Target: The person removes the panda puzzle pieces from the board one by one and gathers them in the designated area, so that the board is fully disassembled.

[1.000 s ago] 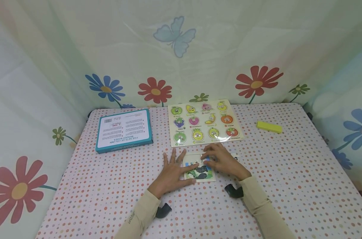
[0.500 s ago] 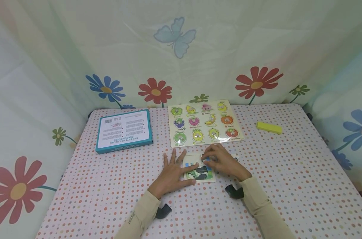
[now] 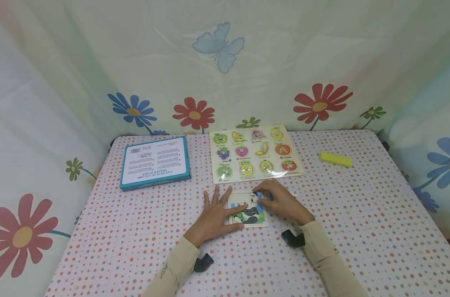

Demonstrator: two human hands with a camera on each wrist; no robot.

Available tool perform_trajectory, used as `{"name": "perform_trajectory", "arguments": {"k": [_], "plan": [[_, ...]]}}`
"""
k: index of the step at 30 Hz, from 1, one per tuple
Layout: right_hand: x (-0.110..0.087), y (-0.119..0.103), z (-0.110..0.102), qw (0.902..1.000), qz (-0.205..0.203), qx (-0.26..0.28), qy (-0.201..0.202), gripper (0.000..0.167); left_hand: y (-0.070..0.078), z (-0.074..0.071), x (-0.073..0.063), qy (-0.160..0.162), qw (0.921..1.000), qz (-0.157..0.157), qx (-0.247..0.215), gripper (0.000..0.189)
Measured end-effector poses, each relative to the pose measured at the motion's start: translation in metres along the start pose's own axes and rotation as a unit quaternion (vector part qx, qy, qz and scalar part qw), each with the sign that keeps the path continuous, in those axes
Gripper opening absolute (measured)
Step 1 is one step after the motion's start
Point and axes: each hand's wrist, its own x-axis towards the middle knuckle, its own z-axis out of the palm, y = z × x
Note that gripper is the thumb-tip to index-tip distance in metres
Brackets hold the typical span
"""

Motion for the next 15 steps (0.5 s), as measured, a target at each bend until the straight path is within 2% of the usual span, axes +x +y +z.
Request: {"name": "perform_trajectory", "arguments": {"k": [15], "plan": [[0.0006, 0.006, -0.003, 0.9997, -0.022, -0.003, -0.01, 0.036, -0.0012, 0.0017, 0.0, 0.013, 0.9999, 0.007, 0.004, 0.059]]}}
